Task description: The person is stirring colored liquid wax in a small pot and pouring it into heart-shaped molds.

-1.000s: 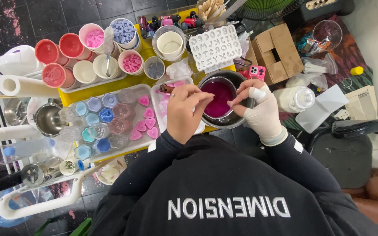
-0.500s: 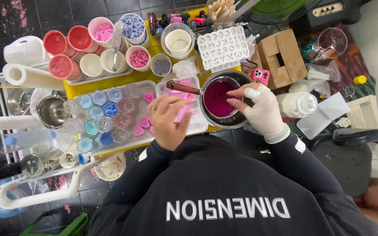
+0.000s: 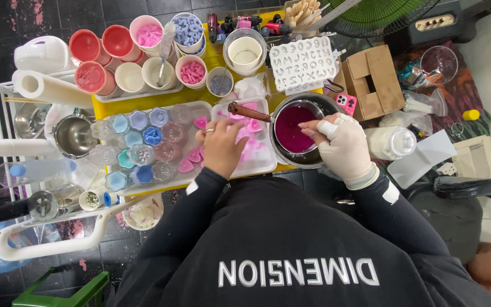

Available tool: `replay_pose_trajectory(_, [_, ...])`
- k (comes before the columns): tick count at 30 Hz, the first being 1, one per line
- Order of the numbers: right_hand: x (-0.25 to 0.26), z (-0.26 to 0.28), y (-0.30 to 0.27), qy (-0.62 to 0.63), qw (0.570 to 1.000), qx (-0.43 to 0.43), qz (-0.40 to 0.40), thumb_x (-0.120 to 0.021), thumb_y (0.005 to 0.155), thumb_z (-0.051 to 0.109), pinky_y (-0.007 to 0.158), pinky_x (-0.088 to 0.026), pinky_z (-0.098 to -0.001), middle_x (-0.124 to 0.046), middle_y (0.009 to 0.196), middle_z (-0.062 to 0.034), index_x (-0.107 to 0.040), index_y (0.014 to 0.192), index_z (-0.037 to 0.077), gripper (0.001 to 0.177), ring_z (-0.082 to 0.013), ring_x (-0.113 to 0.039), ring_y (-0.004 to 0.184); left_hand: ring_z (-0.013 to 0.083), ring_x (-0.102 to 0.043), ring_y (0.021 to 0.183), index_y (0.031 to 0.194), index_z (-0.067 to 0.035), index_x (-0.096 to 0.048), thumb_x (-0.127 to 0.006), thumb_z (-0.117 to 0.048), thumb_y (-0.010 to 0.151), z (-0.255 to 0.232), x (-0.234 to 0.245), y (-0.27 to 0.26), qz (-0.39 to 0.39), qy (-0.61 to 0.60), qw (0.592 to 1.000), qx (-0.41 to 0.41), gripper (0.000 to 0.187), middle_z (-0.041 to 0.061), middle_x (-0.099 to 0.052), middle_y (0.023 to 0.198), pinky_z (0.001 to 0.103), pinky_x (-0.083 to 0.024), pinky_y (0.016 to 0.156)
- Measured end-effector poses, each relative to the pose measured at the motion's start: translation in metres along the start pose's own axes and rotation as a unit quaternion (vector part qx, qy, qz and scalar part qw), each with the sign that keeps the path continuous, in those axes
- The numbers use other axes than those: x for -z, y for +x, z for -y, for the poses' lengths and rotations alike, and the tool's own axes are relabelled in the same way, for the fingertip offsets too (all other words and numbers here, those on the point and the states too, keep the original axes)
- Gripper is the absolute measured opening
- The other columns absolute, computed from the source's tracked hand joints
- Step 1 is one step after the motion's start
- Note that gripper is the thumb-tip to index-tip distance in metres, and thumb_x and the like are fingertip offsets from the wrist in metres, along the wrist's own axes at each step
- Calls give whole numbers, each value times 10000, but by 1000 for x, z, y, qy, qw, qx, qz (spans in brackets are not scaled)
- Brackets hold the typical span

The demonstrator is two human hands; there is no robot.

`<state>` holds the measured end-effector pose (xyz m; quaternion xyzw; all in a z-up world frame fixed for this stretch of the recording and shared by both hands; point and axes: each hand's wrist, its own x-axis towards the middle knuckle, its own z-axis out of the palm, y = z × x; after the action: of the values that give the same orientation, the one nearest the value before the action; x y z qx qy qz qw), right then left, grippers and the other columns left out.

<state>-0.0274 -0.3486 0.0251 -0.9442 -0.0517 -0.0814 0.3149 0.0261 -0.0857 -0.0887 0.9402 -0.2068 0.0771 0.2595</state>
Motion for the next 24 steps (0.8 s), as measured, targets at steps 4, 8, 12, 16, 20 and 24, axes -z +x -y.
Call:
replay_pose_trajectory(4, [-1,-3,-7,-67,997,24,-17,-839,867,269,801,-510,-410,-694,821,-63,-796,874,115,161,-257,-659,828,317,-494,1222,1202,-234,-744,-832,-331,791,4,-27,13,51,63,996,-35,432,84,-578,1207,538,-285,929])
replay_pose_trajectory(8, [6,6,-12,-34,999,27,-33,-798,893,230,840,-501,-407,-718,899,-50,-796,945,119,122,-251,-663,897,307,-444,1339,1113,-282,-743,-849,-324,719,10,-38,22,20,117,986,-115,410,68,-551,1350,542,-264,1007])
replay_pose_trajectory(12, [7,3,-17,4,999,7,-34,-784,919,204,838,-506,-386,-721,908,-47,-784,964,108,106,-241,-663,904,304,-429,1357,1017,-299,-731,-868,-325,715,21,-51,32,58,76,989,-116,332,44,-547,1404,559,-228,1041])
replay_pose_trajectory(16, [12,5,-18,16,1000,2,-26,-777,916,192,833,-506,-383,-724,913,-49,-780,974,104,105,-239,-663,898,326,-422,1323,1068,-339,-758,-860,-288,615,20,-46,40,96,91,985,-115,467,41,-547,1381,549,-223,974])
replay_pose_trajectory(20, [12,9,-19,27,999,-4,-36,-757,941,179,845,-509,-383,-723,930,-46,-776,979,103,87,-240,-662,911,292,-432,1343,1104,-323,-748,-832,-257,685,28,-52,35,83,71,986,-127,432,11,-552,1382,541,-229,1008])
replay_pose_trajectory(24, [11,10,-16,30,999,0,-37,-754,943,182,845,-507,-380,-720,932,-47,-773,972,99,90,-242,-660,914,238,-453,1333,1086,-311,-743,-735,-195,819,30,-54,33,43,81,983,-159,291,-14,-558,1332,542,-230,1015])
